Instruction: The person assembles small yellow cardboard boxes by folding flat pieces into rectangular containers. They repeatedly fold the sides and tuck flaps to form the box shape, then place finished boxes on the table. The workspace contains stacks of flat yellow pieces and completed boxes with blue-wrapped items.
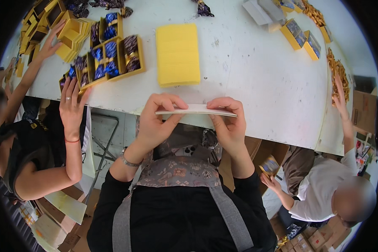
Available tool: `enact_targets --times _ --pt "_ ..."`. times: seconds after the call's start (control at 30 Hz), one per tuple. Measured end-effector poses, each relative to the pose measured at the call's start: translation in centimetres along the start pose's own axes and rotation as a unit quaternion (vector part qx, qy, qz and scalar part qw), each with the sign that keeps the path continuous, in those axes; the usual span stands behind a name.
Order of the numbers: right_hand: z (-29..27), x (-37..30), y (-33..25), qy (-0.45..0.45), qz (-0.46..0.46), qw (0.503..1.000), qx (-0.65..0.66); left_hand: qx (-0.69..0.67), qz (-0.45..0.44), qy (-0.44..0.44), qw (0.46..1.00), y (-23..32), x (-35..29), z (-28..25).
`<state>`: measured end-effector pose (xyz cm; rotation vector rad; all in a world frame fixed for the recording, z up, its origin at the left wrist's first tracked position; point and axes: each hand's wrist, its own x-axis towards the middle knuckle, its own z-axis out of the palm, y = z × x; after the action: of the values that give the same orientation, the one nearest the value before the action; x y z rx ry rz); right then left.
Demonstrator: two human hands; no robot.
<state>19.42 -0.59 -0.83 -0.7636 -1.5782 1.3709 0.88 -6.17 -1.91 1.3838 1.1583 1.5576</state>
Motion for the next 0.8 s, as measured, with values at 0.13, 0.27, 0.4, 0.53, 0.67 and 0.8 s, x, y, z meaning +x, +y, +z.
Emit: enact_targets --times 0.13,0.27,0.4,0.53,0.67,0.8 --pt "-0.6 0.2 0.5 -0.03 -0.015 0.999 0.006 -0.023 -0.119 -0.023 0.992 2.4 1.3 -0.2" --pt "-0.1 0.3 0.4 0.003 0.026 0.999 0.025 0.022 -0.105 -0.053 0.993 2.3 2.0 -0.1" --pt "-0.6 0.9 -1.3 0.003 0.17 0.984 -0.052 0.068 -0.142 -0.06 0.986 2.3 2.2 -0.5" --pt "-2.4 2.3 -3.7 -0.083 0.254 0.963 0.037 -0.048 -0.251 -0.072 0.964 3.8 2.8 -0.7" --pt "-3.0 2.3 -3.6 -0.154 0.322 0.902 0.243 -0.268 -0.347 -0.053 0.897 3.7 1.6 -0.5" --pt "-2.0 0.9 -1.6 -0.317 0.355 0.756 0.45 -0.322 -0.203 -0.211 0.9 2.4 -0.4 0.0"
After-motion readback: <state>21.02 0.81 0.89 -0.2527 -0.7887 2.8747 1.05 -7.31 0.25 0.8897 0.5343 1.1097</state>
